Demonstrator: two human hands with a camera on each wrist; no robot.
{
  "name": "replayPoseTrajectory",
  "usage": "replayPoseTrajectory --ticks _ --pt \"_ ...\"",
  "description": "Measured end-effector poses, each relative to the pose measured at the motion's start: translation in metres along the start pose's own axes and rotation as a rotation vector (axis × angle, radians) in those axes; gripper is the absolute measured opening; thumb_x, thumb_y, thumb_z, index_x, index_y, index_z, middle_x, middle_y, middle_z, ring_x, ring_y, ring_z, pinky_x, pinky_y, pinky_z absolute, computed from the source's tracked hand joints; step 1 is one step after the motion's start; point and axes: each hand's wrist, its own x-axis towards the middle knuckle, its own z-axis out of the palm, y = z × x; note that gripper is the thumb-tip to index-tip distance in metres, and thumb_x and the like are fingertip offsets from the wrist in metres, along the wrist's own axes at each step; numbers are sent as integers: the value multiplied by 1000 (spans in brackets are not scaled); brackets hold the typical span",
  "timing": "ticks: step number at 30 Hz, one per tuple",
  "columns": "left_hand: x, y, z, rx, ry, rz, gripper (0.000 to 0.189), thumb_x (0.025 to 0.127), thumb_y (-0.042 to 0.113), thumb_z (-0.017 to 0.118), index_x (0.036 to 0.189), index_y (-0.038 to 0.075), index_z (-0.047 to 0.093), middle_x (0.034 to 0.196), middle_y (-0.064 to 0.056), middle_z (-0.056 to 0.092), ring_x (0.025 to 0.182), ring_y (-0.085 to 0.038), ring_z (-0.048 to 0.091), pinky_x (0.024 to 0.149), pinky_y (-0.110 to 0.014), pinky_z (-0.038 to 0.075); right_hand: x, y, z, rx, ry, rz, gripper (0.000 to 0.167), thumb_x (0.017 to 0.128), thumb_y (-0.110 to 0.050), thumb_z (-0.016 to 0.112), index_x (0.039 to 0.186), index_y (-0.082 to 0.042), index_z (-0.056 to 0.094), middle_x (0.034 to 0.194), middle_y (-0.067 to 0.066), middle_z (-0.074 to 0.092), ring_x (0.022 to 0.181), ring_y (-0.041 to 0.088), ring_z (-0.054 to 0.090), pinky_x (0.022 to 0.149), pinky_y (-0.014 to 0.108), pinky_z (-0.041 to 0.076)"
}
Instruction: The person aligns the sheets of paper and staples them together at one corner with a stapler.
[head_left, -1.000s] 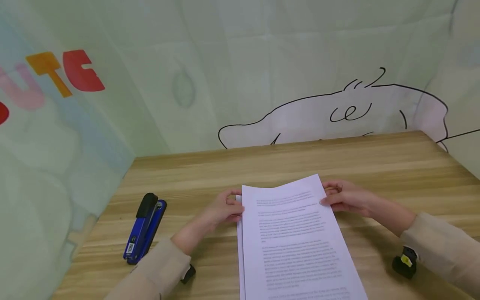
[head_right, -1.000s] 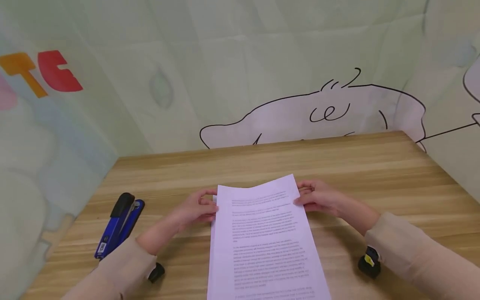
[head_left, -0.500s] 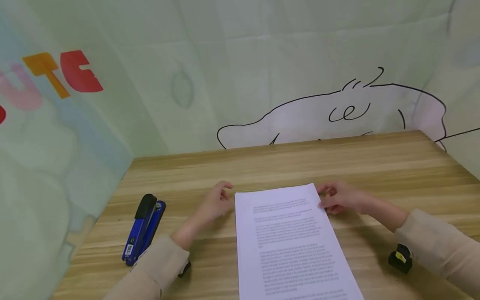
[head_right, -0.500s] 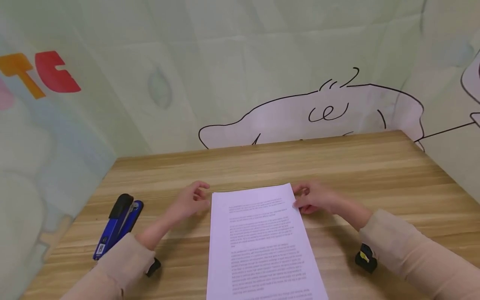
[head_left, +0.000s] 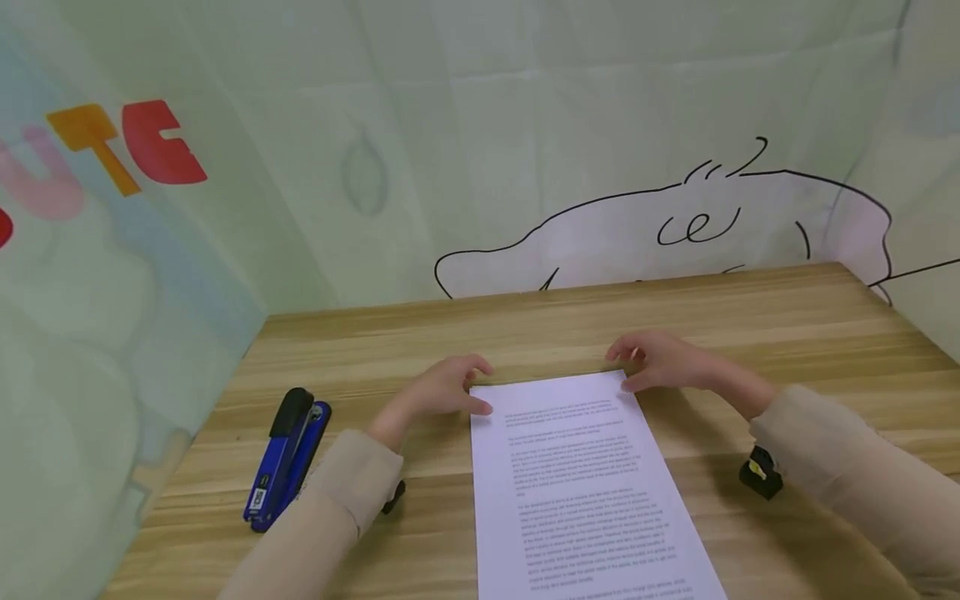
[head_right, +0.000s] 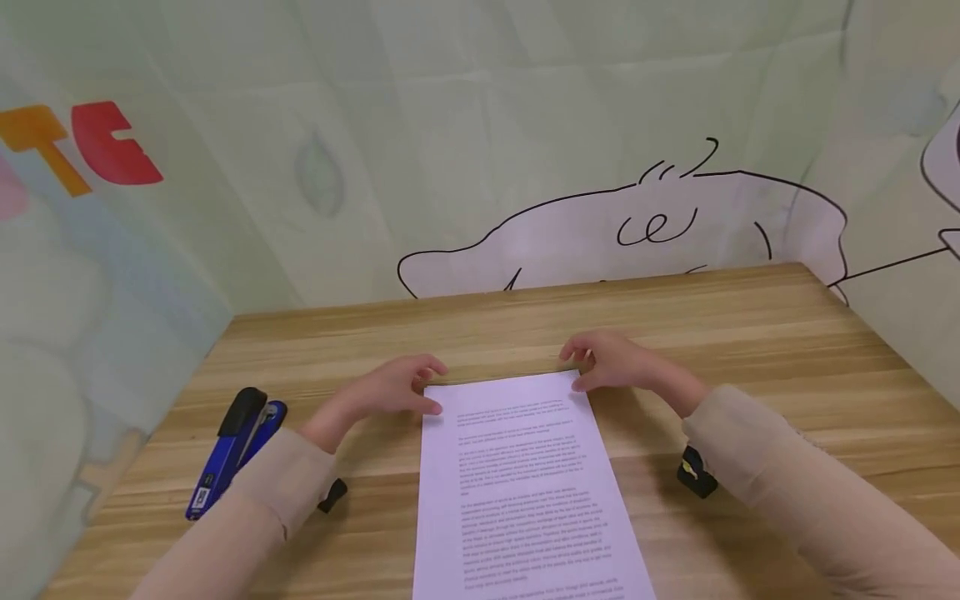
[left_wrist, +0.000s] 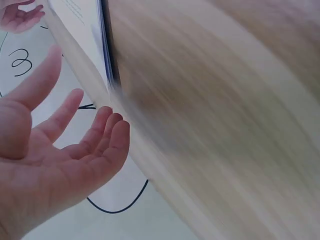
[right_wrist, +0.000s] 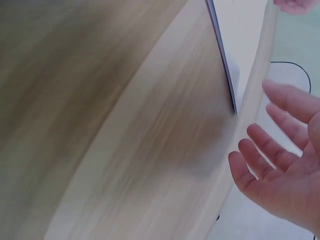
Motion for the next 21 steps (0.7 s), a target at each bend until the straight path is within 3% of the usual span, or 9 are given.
replayPoseTrajectory --ticks 6,9,13,16,21 --pt "9 3 4 113 -35 61 52 72 17 81 115 1 56 112 -17 60 104 -28 53 92 -41 41 18 -4 10 -63 -69 -106 40 73 -13 79 107 -1 61 96 6 59 87 23 50 80 38 42" --pt "13 3 7 151 -33 56 52 69 16 83 111 1 56 109 -15 59 102 -28 52 91 -40 41 24 -3 14 -89 -83 -87 43 71 -15 81 106 -3 59 90 6 54 83 22 47 76 35 40" --pt "18 2 9 181 -21 30 51 65 14 85 106 3 55 95 -10 55 88 -22 48 81 -34 41 30 -5 17 -101 -99 -27 45 69 -16 82 104 -4 58 85 7 50 80 21 45 72 32 38" --pt "20 1 10 162 -25 10 50 65 12 85 103 4 53 88 -6 52 79 -19 45 73 -30 39 32 -7 16 -77 -121 4 46 68 -13 82 104 -4 56 80 8 49 76 20 45 68 30 36" --pt "23 2 10 170 -35 -10 44 64 11 86 93 4 54 85 -2 54 76 -16 46 71 -27 39 35 -9 14 -29 -151 9 45 66 -8 82 100 -3 54 75 7 48 70 18 44 65 28 35"
